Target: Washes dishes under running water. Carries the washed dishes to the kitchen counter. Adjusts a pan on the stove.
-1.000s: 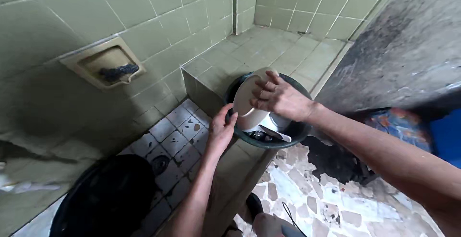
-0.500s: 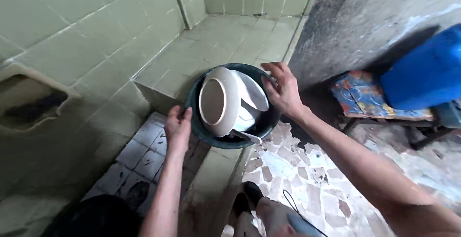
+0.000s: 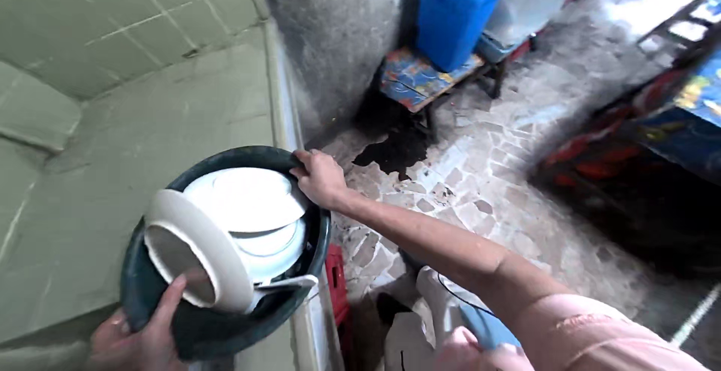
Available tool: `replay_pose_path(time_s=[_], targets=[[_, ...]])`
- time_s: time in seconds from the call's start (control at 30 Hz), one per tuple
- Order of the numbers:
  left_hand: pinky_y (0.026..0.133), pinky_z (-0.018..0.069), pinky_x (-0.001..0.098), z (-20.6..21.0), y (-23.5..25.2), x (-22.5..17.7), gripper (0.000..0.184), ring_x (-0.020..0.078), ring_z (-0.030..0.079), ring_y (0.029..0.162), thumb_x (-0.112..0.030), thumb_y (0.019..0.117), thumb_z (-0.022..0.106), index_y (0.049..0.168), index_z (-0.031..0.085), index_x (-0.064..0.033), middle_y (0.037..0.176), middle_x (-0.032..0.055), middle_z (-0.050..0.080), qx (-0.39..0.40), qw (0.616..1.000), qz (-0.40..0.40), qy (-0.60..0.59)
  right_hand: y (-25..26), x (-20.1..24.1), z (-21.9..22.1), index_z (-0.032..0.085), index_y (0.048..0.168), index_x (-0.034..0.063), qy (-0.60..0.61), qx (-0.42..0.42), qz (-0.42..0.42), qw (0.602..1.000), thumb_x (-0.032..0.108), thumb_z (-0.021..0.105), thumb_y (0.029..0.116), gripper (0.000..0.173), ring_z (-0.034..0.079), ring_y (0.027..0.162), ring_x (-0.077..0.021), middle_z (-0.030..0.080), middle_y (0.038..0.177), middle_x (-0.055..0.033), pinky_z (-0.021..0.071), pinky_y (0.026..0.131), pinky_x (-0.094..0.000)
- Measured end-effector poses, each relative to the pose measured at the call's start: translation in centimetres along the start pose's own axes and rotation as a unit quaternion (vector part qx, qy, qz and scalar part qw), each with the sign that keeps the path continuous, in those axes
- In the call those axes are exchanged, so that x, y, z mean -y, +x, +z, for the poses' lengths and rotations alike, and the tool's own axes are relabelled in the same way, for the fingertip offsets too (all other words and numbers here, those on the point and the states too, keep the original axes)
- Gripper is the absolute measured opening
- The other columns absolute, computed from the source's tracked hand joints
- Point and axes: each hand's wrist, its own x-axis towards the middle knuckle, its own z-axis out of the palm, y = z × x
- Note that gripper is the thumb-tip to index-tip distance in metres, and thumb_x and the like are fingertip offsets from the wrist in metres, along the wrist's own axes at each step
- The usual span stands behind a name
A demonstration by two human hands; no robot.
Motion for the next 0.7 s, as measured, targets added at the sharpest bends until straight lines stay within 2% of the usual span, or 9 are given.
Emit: replay_pose_path(time_s=[0.1, 0.2, 0.27, 0.37, 0.43, 0.5, 0.6, 0.7], targets=[[0.096, 0.0567, 0.0345, 2.7, -2.4, -4.5, 0.055, 0.0186, 0.069, 0.106, -0.019, 0.088, 0.079, 0.125, 0.055, 0.0144, 0.114, 0.0203, 0.069, 0.045, 0.998, 0.021, 0.026, -2.8, -3.5, -4.0, 0.065, 0.133, 0.005, 0.023, -0.04, 0.014, 0.999, 0.017, 0.06, 0.1013, 0.034, 0.066, 0.109, -0.0356, 0.067, 0.119, -0.019, 0.0542, 0.09, -0.0577], [0.092, 0.0586, 0.0339, 7.7, -4.3, -7.4, 0.059, 0.0169, 0.069, 0.103, -0.023, 0.0874, 0.08, 0.127, 0.055, 0.0115, 0.112, 0.0175, 0.069, 0.089, 0.995, 0.02, 0.026, -6.3, -7.5, -9.6, 0.066, 0.13, 0.0026, 0.028, -0.111, 0.028, 0.993, 0.016, 0.061, 0.1012, 0.032, 0.067, 0.107, -0.0354, 0.068, 0.115, -0.019, 0.0539, 0.089, -0.0579], [0.091, 0.0583, 0.0355, 12.7, -6.1, -9.8, 0.065, 0.0171, 0.068, 0.102, -0.026, 0.086, 0.082, 0.132, 0.053, 0.0099, 0.114, 0.0174, 0.067, 0.11, 0.994, 0.012, 0.007, -8.6, -10.4, -14.5, 0.065, 0.132, 0.0018, 0.015, -0.161, 0.045, 0.986, 0.016, 0.062, 0.1009, 0.034, 0.067, 0.106, -0.0357, 0.068, 0.115, -0.02, 0.0543, 0.09, -0.0571], [0.084, 0.0594, 0.039, 21.4, -9.4, -14.7, 0.068, 0.0188, 0.069, 0.095, -0.025, 0.0794, 0.086, 0.131, 0.055, 0.0063, 0.108, 0.0166, 0.068, 0.136, 0.991, 0.009, -0.01, -11.9, -14.5, -22.2, 0.062, 0.134, -0.0006, -0.013, -0.226, 0.075, 0.971, 0.014, 0.061, 0.1015, 0.036, 0.068, 0.103, -0.0374, 0.067, 0.115, -0.0227, 0.0546, 0.088, -0.057], [0.082, 0.0592, 0.0394, 27.4, -11.5, -17.6, 0.074, 0.0192, 0.069, 0.093, -0.031, 0.0742, 0.088, 0.13, 0.054, 0.0046, 0.107, 0.016, 0.067, 0.165, 0.986, 0.021, -0.007, -13.5, -18.0, -26.9, 0.063, 0.133, -0.0014, -0.037, -0.283, 0.087, 0.954, 0.014, 0.062, 0.101, 0.035, 0.068, 0.098, -0.036, 0.068, 0.11, -0.0216, 0.055, 0.085, -0.056], [0.083, 0.0572, 0.0446, 32.9, -12.6, -20.2, 0.082, 0.0239, 0.067, 0.096, -0.039, 0.0683, 0.089, 0.13, 0.055, 0.0041, 0.109, 0.0183, 0.067, 0.203, 0.978, 0.053, 0.014, -14.9, -20.9, -31.3, 0.064, 0.132, -0.0007, -0.05, -0.34, 0.106, 0.933, 0.013, 0.063, 0.1003, 0.035, 0.069, 0.095, -0.0331, 0.069, 0.106, -0.0193, 0.0559, 0.084, -0.0541], [0.09, 0.0549, 0.0511, 39.7, -14.0, -25.0, 0.092, 0.0307, 0.066, 0.104, -0.045, 0.0671, 0.09, 0.134, 0.053, 0.0044, 0.115, 0.0226, 0.065, 0.275, 0.956, 0.091, 0.043, -16.1, -24.5, -37.4, 0.066, 0.129, -0.0001, -0.065, -0.415, 0.136, 0.897, 0.013, 0.065, 0.098, 0.034, 0.069, 0.087, -0.0308, 0.069, 0.098, -0.0171, 0.0567, 0.078, -0.051], [0.09, 0.0541, 0.0517, 46.2, -15.1, -30.2, 0.085, 0.0313, 0.065, 0.102, -0.041, 0.0729, 0.089, 0.134, 0.053, 0.005, 0.115, 0.0233, 0.065, 0.331, 0.936, 0.115, 0.042, -16.5, -27.7, -42.9, 0.069, 0.128, 0.0031, -0.07, -0.473, 0.166, 0.863, 0.016, 0.065, 0.0976, 0.033, 0.068, 0.085, -0.0257, 0.069, 0.096, -0.0123, 0.0574, 0.076, -0.0477]])
